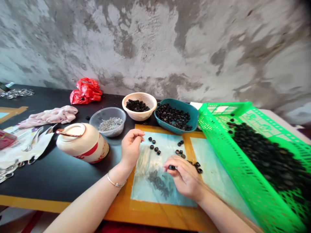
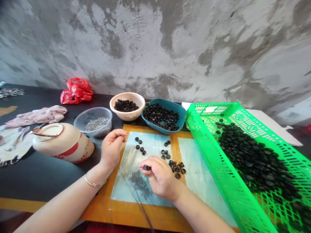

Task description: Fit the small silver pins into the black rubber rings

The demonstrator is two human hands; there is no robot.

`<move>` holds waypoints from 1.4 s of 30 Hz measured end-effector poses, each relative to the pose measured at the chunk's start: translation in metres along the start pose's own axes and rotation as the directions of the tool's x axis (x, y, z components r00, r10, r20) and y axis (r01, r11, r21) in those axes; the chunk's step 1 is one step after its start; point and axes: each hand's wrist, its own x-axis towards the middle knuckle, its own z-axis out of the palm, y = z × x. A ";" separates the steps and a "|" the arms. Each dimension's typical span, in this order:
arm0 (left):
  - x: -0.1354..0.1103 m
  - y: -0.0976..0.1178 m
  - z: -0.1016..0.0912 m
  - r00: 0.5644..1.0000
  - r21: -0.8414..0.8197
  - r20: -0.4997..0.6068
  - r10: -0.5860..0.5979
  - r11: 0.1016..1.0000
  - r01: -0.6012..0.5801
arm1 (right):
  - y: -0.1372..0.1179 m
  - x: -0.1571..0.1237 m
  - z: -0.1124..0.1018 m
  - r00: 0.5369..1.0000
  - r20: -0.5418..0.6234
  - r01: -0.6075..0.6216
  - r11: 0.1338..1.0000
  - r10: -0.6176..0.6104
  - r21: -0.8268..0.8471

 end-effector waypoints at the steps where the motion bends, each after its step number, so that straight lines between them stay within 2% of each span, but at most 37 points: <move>1: 0.000 0.000 0.000 1.000 0.002 0.000 0.003 1.000 -0.003 | -0.001 0.000 -0.001 1.000 -0.018 -0.017 1.000 0.017 0.008; 4: 0.001 -0.001 0.000 1.000 0.022 0.004 0.014 1.000 -0.014 | -0.001 -0.001 -0.003 0.996 -0.047 -0.074 0.996 0.076 0.057; 10: 0.000 -0.001 0.001 1.000 0.030 0.019 0.024 0.999 -0.024 | -0.002 -0.002 -0.001 0.993 -0.019 -0.111 0.990 0.113 0.093; 12: -0.002 0.003 0.002 0.999 0.038 0.031 0.027 0.999 -0.028 | -0.003 -0.003 0.003 0.981 -0.048 -0.177 0.964 0.190 0.200; 14: -0.005 0.008 0.003 0.998 0.055 0.055 0.031 0.998 -0.034 | -0.004 -0.003 0.006 0.935 -0.087 -0.278 0.861 0.345 0.426; 16: -0.010 0.013 0.005 0.994 0.077 0.105 0.039 0.996 -0.047 | -0.003 0.000 0.007 0.855 -0.069 -0.339 0.656 0.514 0.674; 18: -0.016 0.019 0.006 0.974 0.099 0.211 0.077 0.990 -0.099 | 0.000 0.005 0.005 0.788 0.035 -0.373 0.430 0.615 0.822; 20: -0.023 0.022 0.007 0.922 0.108 0.372 0.105 0.982 -0.155 | 0.004 0.008 0.002 0.741 0.161 -0.422 0.265 0.652 0.867; 22: -0.030 0.024 0.008 0.852 0.097 0.514 0.099 0.980 -0.173 | 0.007 0.008 0.001 0.703 0.256 -0.469 0.162 0.664 0.868; 24: -0.035 0.025 0.009 0.798 0.093 0.596 0.086 0.980 -0.175 | 0.008 0.007 0.002 0.685 0.314 -0.486 0.091 0.657 0.869; 26: -0.039 0.027 0.010 0.777 0.097 0.625 0.075 0.980 -0.172 | 0.007 0.004 0.004 0.679 0.360 -0.495 0.037 0.640 0.868; 29: -0.040 0.029 0.012 0.790 0.096 0.612 0.044 0.987 -0.129 | 0.004 0.001 0.006 0.678 0.392 -0.520 0.029 0.622 0.854; 33: -0.040 0.032 0.015 0.837 0.048 0.545 -0.049 0.998 0.027 | 0.002 0.002 0.007 0.662 0.414 -0.552 0.034 0.625 0.833; 37: -0.042 0.031 0.017 0.844 0.010 0.514 -0.154 0.985 0.174 | 0.001 0.004 0.009 0.635 0.498 -0.556 -0.098 0.591 0.825; 42: -0.042 0.032 0.019 0.828 0.053 0.523 -0.200 0.978 0.203 | 0.000 0.006 0.008 0.646 0.539 -0.502 -0.231 0.541 0.833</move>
